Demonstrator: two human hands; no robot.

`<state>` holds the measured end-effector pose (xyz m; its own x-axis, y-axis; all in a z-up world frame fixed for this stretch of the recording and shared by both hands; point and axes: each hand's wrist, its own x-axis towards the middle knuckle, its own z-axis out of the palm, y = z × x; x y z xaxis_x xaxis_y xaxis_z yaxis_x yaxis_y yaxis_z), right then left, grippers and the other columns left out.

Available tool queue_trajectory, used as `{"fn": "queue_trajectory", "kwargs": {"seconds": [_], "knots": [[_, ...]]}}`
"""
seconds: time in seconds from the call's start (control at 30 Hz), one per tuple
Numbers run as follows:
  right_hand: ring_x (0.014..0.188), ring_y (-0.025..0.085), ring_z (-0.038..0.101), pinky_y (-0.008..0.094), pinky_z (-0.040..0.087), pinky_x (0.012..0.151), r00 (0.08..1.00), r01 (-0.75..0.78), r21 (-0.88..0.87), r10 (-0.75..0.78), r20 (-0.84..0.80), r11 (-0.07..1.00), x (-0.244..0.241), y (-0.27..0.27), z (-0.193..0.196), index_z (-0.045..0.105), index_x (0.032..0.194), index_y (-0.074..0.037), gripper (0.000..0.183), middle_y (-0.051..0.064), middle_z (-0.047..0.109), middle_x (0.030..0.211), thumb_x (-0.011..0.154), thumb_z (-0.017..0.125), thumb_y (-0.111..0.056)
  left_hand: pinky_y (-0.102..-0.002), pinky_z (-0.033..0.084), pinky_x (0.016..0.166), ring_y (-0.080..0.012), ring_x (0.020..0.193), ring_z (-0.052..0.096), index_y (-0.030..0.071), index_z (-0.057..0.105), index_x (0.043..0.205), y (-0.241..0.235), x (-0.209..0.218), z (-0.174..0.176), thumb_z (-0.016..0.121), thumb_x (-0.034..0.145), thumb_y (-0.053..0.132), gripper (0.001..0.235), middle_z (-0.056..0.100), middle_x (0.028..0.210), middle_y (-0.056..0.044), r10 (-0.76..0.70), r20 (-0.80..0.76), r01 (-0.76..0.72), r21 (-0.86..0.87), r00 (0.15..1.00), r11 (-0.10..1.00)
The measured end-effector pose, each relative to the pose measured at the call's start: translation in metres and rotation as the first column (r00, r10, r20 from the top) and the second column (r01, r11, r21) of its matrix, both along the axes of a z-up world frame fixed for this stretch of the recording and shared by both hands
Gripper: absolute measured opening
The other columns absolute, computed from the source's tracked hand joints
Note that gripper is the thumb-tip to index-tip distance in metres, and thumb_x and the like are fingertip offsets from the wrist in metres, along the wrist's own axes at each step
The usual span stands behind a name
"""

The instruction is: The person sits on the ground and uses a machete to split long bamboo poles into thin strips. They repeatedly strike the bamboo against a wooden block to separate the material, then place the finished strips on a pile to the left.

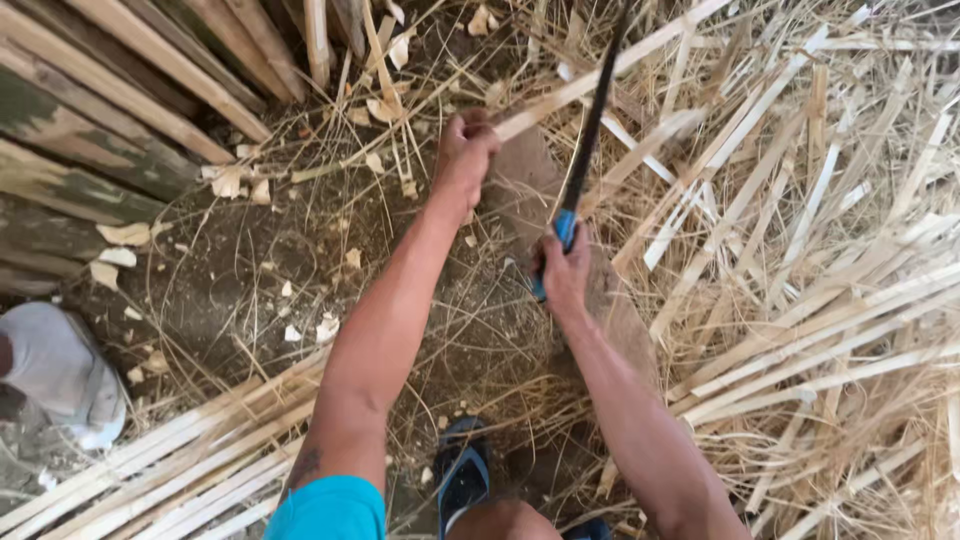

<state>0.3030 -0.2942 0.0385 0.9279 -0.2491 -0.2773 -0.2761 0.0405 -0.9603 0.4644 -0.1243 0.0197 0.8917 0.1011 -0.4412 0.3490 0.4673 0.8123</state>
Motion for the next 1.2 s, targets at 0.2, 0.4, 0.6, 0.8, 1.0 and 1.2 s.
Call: {"fn": "queue_trajectory", "kwargs": {"seconds": [0.2, 0.4, 0.6, 0.8, 1.0, 1.2], "knots": [[0.074, 0.013, 0.072, 0.030, 0.059, 0.053, 0.974, 0.117, -0.233, -0.065, 0.218, 0.965, -0.048, -0.081, 0.010, 0.044, 0.118, -0.005, 0.017, 0.007, 0.064, 0.095, 0.108, 0.056, -0.011, -0.027, 0.052, 0.072, -0.0118, 0.083, 0.060, -0.001, 0.062, 0.120, -0.058, -0.116, 0.077, 0.064, 0.087, -0.001, 0.033, 0.064, 0.097, -0.004, -0.283, 0.180, 0.238, 0.235, 0.942, 0.942], [0.053, 0.014, 0.060, 0.029, 0.049, 0.043, 0.986, 0.163, -0.136, -0.164, -0.001, 0.977, -0.136, -0.139, 0.032, 0.038, 0.118, -0.006, 0.025, 0.009, 0.065, 0.087, 0.108, 0.057, -0.019, -0.027, 0.053, 0.058, -0.0094, 0.070, 0.062, 0.001, 0.057, 0.131, -0.050, -0.262, 0.074, 0.056, 0.092, 0.006, 0.039, 0.067, 0.094, -0.002, -0.530, 0.044, 0.509, 0.224, 0.847, 0.831], [0.056, 0.013, 0.059, 0.028, 0.048, 0.046, 0.996, 0.092, -0.270, -0.087, 0.028, 0.959, -0.232, -0.143, 0.041, 0.043, 0.120, -0.004, 0.029, 0.010, 0.067, 0.086, 0.105, 0.061, -0.022, -0.029, 0.053, 0.062, -0.0139, 0.077, 0.062, 0.002, 0.063, 0.127, -0.025, -0.395, 0.009, 0.062, 0.095, 0.023, 0.038, 0.067, 0.097, -0.008, -0.892, -0.113, 0.894, 0.160, 0.437, 0.418], [0.062, 0.012, 0.061, 0.029, 0.050, 0.048, 0.996, -0.021, -0.512, -0.025, -0.083, 0.858, -0.317, -0.131, 0.069, 0.048, 0.121, -0.001, 0.033, 0.009, 0.065, 0.086, 0.103, 0.065, -0.023, -0.045, 0.054, 0.077, -0.0329, 0.092, 0.069, 0.005, 0.066, 0.117, -0.097, -0.411, -0.023, 0.068, 0.088, 0.050, 0.054, 0.072, 0.103, -0.021, -0.735, -0.194, 0.615, 0.702, 0.650, 0.359], [0.068, 0.019, 0.060, 0.036, 0.051, 0.053, 0.990, -0.103, -0.571, 0.028, -0.138, 0.815, -0.338, -0.137, 0.077, 0.046, 0.125, 0.000, 0.036, 0.012, 0.061, 0.089, 0.103, 0.063, -0.022, -0.052, 0.055, 0.065, -0.0369, 0.072, 0.071, 0.007, 0.068, 0.117, -0.122, -0.450, 0.030, 0.046, 0.107, 0.048, 0.048, 0.072, 0.081, -0.019, -0.661, -0.148, 0.410, 0.874, 0.735, 0.260], [0.075, 0.036, 0.069, 0.048, 0.056, 0.064, 0.964, -0.253, -0.775, 0.085, -0.251, 0.580, -0.351, -0.126, 0.102, 0.042, 0.136, -0.005, 0.045, 0.023, 0.068, 0.095, 0.098, 0.060, -0.020, -0.054, 0.055, 0.062, -0.0400, 0.068, 0.069, 0.008, 0.066, 0.125, 0.018, -0.521, 0.012, 0.046, 0.105, 0.048, 0.049, 0.071, 0.079, -0.021, -0.616, -0.094, 0.312, 0.915, 0.782, 0.257]]}}
